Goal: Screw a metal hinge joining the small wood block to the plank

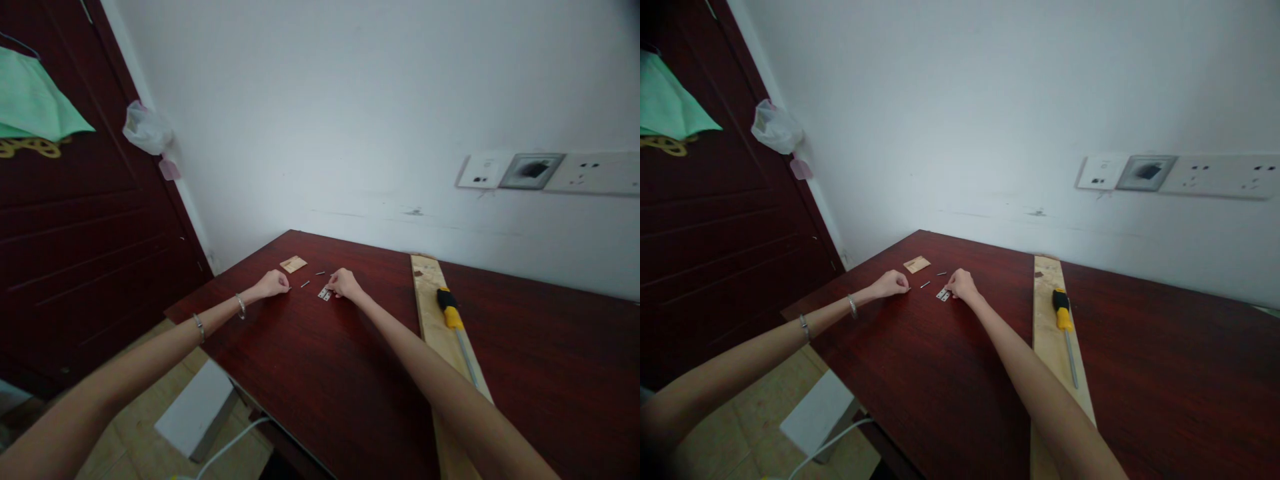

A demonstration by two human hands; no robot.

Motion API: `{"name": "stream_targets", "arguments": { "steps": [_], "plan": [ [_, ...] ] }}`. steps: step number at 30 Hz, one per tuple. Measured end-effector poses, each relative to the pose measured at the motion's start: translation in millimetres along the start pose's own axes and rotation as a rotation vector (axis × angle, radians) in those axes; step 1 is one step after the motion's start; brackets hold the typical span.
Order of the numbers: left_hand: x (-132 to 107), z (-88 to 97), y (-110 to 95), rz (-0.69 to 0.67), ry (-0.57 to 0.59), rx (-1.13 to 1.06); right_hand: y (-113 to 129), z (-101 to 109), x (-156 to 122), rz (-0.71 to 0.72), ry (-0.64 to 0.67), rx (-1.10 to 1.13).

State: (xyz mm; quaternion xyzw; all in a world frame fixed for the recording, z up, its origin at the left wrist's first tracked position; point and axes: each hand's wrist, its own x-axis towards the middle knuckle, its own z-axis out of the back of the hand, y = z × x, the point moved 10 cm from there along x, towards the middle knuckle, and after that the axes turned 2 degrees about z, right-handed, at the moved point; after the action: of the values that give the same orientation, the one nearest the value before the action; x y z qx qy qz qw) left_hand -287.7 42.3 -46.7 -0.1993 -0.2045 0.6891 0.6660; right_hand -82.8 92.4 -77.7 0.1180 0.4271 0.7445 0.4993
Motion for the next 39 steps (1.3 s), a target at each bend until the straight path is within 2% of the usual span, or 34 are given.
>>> {"name": "stream_targets", "arguments": {
  "steps": [3, 5, 11, 15, 19, 23, 27, 32, 34, 36, 39],
  "plan": [
    [1.5, 0.6, -0.1, -0.002, 0.0, 0.003, 5.9, 8.4, -8.3, 0.051, -0.03, -0.032],
    [1.1, 2.6, -3.1, -0.003, -0.004, 0.014, 10.4, 22.3, -19.2, 0.089, -0.079, -0.077],
    [-1.4, 7.4, -23.3, -0.023, 0.001, 0.065, 14.0, 95.8, -76.4, 0.202, -0.314, -0.353],
    [4.5, 11.5, -50.3, -0.083, -0.038, 0.13, -13.7, 148.8, -124.9, 0.138, -0.434, -0.545],
    [19.4, 9.3, -89.9, -0.147, -0.08, 0.175, -61.4, 188.5, -173.6, -0.068, -0.514, -0.674],
    [39.9, -13.7, -141.2, -0.233, -0.07, 0.24, -101.7, 193.8, -204.7, -0.213, -0.491, -0.696],
    [53.5, -56.4, -199.0, -0.365, -0.007, 0.323, -121.2, 183.8, -212.5, -0.244, -0.46, -0.66],
    [48.0, -112.1, -262.4, -0.508, 0.102, 0.508, -125.3, 177.8, -205.5, -0.232, -0.469, -0.597],
    [40.9, -130.9, -284.2, -0.589, 0.13, 0.695, -123.8, 177.8, -201.8, -0.227, -0.488, -0.569],
    [36.6, -142.5, -302.5, -0.65, 0.137, 0.794, -122.8, 179.1, -199.3, -0.228, -0.511, -0.533],
    [37.2, -153.8, -321.4, -0.711, 0.16, 0.828, -125.5, 183.0, -197.6, -0.234, -0.533, -0.45]
  ]
}}
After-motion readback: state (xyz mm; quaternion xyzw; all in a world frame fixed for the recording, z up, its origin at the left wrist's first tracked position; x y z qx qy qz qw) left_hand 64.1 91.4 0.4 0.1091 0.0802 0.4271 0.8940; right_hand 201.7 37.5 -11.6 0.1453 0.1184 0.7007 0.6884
